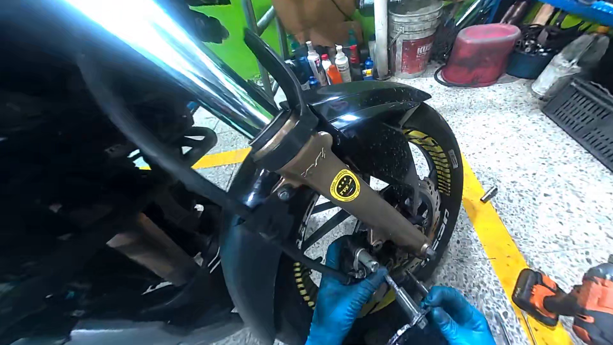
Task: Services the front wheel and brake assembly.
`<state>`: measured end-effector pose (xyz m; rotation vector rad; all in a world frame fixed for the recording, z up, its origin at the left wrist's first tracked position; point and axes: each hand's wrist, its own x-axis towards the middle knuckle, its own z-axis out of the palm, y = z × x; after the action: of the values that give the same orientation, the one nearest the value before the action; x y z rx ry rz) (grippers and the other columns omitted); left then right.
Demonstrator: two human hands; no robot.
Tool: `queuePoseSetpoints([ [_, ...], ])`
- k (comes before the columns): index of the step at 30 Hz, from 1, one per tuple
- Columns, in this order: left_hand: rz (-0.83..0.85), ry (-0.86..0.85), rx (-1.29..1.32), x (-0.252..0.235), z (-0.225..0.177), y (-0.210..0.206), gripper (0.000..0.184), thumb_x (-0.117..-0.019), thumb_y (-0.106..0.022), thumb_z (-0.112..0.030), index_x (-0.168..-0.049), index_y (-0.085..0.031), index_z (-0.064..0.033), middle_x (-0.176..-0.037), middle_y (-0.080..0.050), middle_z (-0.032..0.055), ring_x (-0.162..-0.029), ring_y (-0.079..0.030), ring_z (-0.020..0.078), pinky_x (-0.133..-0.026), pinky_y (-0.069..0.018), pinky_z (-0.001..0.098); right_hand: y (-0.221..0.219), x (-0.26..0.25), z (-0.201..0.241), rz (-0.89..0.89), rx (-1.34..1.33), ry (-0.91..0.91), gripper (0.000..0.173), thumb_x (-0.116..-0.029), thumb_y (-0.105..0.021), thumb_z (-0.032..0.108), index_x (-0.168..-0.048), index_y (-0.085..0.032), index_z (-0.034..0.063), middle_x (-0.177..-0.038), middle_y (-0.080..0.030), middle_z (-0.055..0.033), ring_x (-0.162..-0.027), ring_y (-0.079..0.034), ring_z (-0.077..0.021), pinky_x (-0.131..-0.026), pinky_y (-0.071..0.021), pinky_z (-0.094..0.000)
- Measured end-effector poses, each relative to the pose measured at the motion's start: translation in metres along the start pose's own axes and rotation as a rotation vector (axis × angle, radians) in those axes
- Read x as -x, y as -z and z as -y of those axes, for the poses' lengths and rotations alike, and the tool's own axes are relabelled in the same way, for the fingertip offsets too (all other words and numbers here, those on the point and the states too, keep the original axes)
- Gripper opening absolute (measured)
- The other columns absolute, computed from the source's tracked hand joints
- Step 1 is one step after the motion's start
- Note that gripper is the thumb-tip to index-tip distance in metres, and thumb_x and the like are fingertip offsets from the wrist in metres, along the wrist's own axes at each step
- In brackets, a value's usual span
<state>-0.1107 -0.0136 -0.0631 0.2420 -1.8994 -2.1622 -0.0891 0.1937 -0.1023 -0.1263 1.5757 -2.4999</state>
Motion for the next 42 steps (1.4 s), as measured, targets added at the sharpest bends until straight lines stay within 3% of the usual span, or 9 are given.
queuePoseSetpoints([
  [3,-0.055,-0.013,0.054,0.007,-0.001,-0.002,0.081,-0.0684,-0.091,-0.004,-0.135,-0.046,0.006,-0.121,-0.068,0.0077,-0.11,-0.067,0.0138,-0.096,-0.0585,0.0299,-0.001,-0.005,0.0,-0.03,-0.007,-0.052,0.015,-0.0971,-0.068,0.015,-0.106,-0.075,0.0241,-0.099,-0.075,0.0098,-0.081,-0.069,-0.0022,-0.07,-0.0601,-0.0219],
  [10,0.013,0.022,-0.019,0.001,-0.01,0.0,0.081,-0.0709,-0.091,-0.008,-0.136,-0.045,0.0018,-0.124,-0.066,0.0022,-0.112,-0.065,0.01,-0.1,-0.0561,0.029,0.008,-0.007,0.002,0.024,-0.036,-0.059,0.015,-0.0991,-0.066,0.019,-0.11,-0.075,0.0244,-0.103,-0.075,0.0113,-0.091,-0.07,-0.0006,-0.078,-0.0596,-0.0198],
  [22,0.024,-0.011,-0.015,0.0,-0.006,0.003,0.077,-0.0723,-0.092,-0.016,-0.137,-0.05,-0.0066,-0.125,-0.067,-0.0045,-0.114,-0.064,0.0074,-0.101,-0.055,0.0282,-0.008,-0.026,0.014,-0.077,-0.022,-0.15,0.015,-0.0958,-0.067,0.006,-0.105,-0.074,0.0153,-0.098,-0.074,0.0074,-0.076,-0.068,-0.0033,-0.067,-0.0601,-0.0227],
  [29,0.051,-0.033,-0.033,0.0,-0.001,0.006,0.075,-0.0743,-0.091,-0.017,-0.136,-0.049,-0.006,-0.124,-0.066,-0.0026,-0.114,-0.064,0.0095,-0.101,-0.0552,0.0306,-0.015,-0.014,0.004,-0.12,-0.018,-0.132,0.016,-0.0961,-0.066,0.004,-0.105,-0.073,0.0146,-0.099,-0.074,0.0073,-0.079,-0.069,-0.0038,-0.071,-0.0601,-0.0237],
  [33,0.052,-0.025,-0.1,-0.002,-0.001,0.006,0.076,-0.0746,-0.091,-0.024,-0.135,-0.049,-0.0054,-0.124,-0.066,-0.0046,-0.114,-0.063,0.0066,-0.101,-0.0545,0.0284,-0.015,-0.013,-0.004,-0.15,-0.036,-0.095,0.013,-0.0964,-0.067,0.008,-0.104,-0.074,0.0161,-0.099,-0.074,0.0071,-0.081,-0.069,-0.0039,-0.071,-0.0605,-0.0233],
  [42,0.085,-0.061,-0.033,-0.001,-0.001,0.01,0.074,-0.0754,-0.091,-0.015,-0.135,-0.049,-0.0019,-0.126,-0.065,-0.0009,-0.117,-0.062,0.01,-0.104,-0.0532,0.0331,-0.012,-0.015,-0.007,-0.065,-0.053,-0.071,0.012,-0.0977,-0.067,0.014,-0.107,-0.074,0.0162,-0.101,-0.074,0.0047,-0.086,-0.07,-0.0052,-0.076,-0.0596,-0.0244],
])
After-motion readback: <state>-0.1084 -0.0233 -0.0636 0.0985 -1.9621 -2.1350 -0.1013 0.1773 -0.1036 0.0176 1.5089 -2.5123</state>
